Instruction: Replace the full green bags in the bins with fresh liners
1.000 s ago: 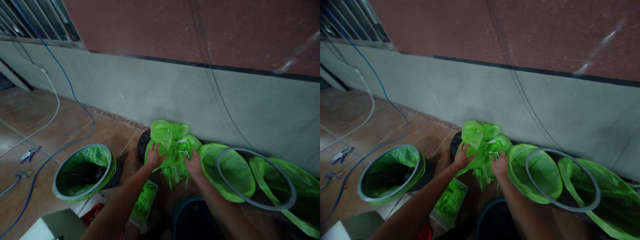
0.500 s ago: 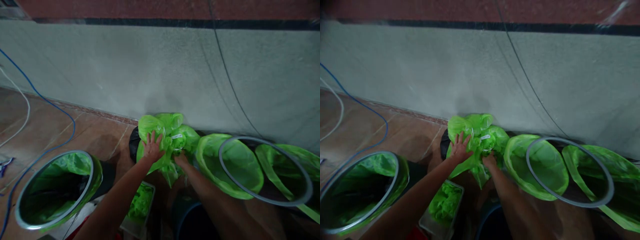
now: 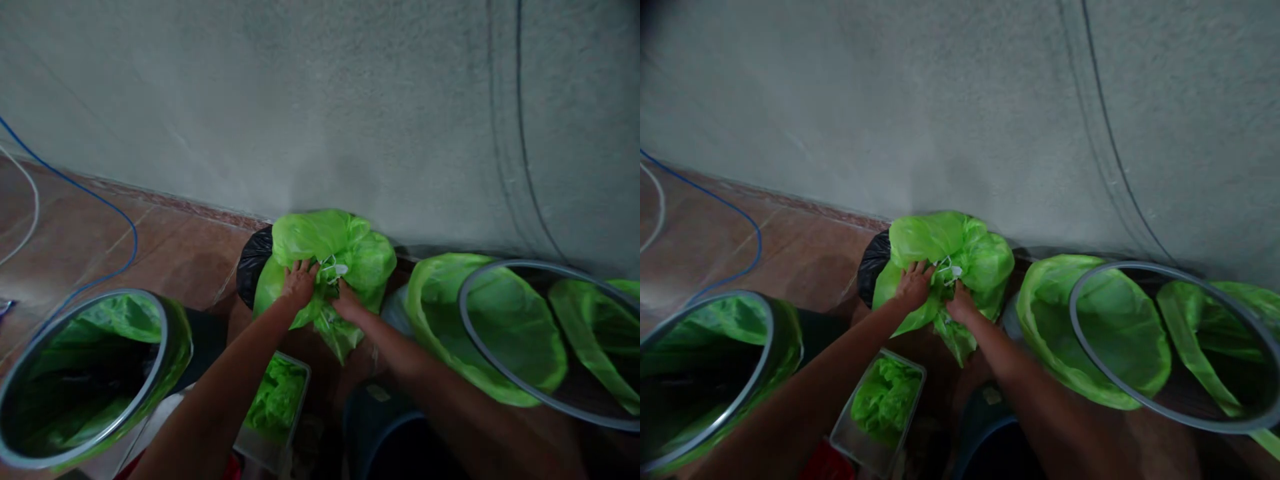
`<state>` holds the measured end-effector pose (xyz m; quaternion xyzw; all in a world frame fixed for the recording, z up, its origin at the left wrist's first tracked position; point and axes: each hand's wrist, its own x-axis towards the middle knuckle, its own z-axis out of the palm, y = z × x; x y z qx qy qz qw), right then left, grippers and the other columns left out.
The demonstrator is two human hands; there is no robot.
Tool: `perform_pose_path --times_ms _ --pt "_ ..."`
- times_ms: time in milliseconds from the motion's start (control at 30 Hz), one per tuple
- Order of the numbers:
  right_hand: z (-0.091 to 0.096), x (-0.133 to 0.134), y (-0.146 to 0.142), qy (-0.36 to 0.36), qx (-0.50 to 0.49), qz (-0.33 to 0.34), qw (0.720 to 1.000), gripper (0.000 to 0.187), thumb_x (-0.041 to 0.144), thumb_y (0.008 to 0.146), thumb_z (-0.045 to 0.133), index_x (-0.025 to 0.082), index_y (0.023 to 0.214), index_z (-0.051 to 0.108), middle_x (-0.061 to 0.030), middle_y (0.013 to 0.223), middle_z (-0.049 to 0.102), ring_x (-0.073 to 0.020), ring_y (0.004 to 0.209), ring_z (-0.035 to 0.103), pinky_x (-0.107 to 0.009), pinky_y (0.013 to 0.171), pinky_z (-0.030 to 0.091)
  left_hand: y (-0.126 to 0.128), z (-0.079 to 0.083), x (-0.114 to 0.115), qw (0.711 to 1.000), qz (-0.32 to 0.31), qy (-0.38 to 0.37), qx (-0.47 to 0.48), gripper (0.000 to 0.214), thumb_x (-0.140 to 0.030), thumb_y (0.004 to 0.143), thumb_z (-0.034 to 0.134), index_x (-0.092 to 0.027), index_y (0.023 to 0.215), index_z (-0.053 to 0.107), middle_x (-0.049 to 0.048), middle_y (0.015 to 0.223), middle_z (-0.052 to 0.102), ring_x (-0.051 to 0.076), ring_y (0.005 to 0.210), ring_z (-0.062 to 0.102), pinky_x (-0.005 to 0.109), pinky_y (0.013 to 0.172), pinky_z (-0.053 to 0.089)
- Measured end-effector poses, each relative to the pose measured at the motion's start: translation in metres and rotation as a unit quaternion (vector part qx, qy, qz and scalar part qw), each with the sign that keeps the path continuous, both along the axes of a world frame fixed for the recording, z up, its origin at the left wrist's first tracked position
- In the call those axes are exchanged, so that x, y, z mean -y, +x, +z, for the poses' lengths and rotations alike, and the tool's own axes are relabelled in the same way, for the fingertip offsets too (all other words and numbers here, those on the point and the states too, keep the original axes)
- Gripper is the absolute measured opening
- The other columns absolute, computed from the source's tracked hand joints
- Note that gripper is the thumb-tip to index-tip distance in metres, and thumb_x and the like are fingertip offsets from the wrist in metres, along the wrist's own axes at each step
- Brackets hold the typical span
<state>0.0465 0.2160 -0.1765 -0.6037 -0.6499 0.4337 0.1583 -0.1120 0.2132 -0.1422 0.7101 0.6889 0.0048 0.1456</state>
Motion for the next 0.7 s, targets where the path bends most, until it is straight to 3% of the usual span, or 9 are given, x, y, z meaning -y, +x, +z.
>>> perform_pose_path --times_ms 100,267,367,467,533,600,700 --pt "0.029 0.012 0.019 -0.005 0.033 0.027 0.999 0.071 0.018 0.076 0.065 0.009 0.142 0.042 -0.0183 0.131 0.06 -0.0311 0.122 0.056 -0.043 0.104 0.041 0.004 0.017 0.01 0.999 0.017 0.024 0.038 0.072 -0.018 0.079 0.06 -0.032 0.147 0.038 0.01 0.157 0.03 0.04 0.143 0.024 0.066 0.11 0.026" --pt "0.075 0.051 0.062 -0.037 -0.056 -0.016 0.998 0.052 0.031 0.076 0.063 0.019 0.127 0.057 -0.0123 0.125 0.065 -0.0282 0.108 0.064 -0.044 0.094 0.051 0.004 0.051 0.048 0.991 0.039 0.077 0.102 0.077 -0.027 0.073 0.07 -0.027 0.144 0.041 0.0126 0.159 0.024 0.041 0.144 0.024 0.063 0.112 0.026" --pt "0.098 0.093 0.085 -0.072 -0.106 -0.069 0.989 0.044 0.039 0.077 0.061 0.022 0.117 0.063 -0.0113 0.116 0.069 -0.0275 0.104 0.067 -0.042 0.087 0.054 0.0 0.055 0.099 0.974 0.111 0.096 0.175 0.062 -0.029 0.079 0.064 -0.019 0.138 0.048 0.0162 0.153 0.036 0.032 0.139 0.038 0.047 0.112 0.035" --pt "0.12 0.141 0.088 -0.102 -0.117 -0.095 0.983 0.04 0.045 0.08 0.057 0.022 0.113 0.064 -0.0111 0.111 0.071 -0.027 0.103 0.067 -0.039 0.082 0.056 -0.005 0.043 0.173 0.931 0.279 0.043 0.229 0.046 -0.028 0.085 0.056 -0.016 0.13 0.053 0.0155 0.133 0.058 0.024 0.124 0.056 0.036 0.103 0.045" --pt "0.129 0.166 0.073 -0.09 -0.09 -0.034 0.991 0.036 0.043 0.085 0.052 0.022 0.111 0.065 -0.0102 0.106 0.073 -0.0252 0.097 0.069 -0.037 0.081 0.055 -0.006 0.031 0.227 0.89 0.395 -0.028 0.227 0.043 -0.024 0.087 0.052 -0.013 0.128 0.054 0.0156 0.121 0.066 0.023 0.11 0.065 0.034 0.094 0.051" --pt "0.13 0.183 0.046 -0.051 -0.028 0.101 0.993 0.029 0.033 0.089 0.048 0.021 0.105 0.068 -0.0096 0.1 0.074 -0.0236 0.092 0.07 -0.036 0.083 0.054 -0.006 0.021 0.273 0.86 0.454 -0.086 0.216 0.041 -0.021 0.087 0.049 -0.013 0.128 0.053 0.0148 0.117 0.068 0.022 0.104 0.068 0.032 0.091 0.051" --pt "0.113 0.194 -0.007 -0.01 0.101 0.332 0.938 0.028 0.013 0.086 0.046 0.018 0.094 0.072 -0.012 0.1 0.073 -0.0243 0.098 0.068 -0.034 0.09 0.05 -0.005 0.008 0.309 0.85 0.473 -0.101 0.208 0.045 -0.017 0.087 0.047 -0.011 0.131 0.049 0.017 0.124 0.066 0.022 0.107 0.067 0.032 0.093 0.05"
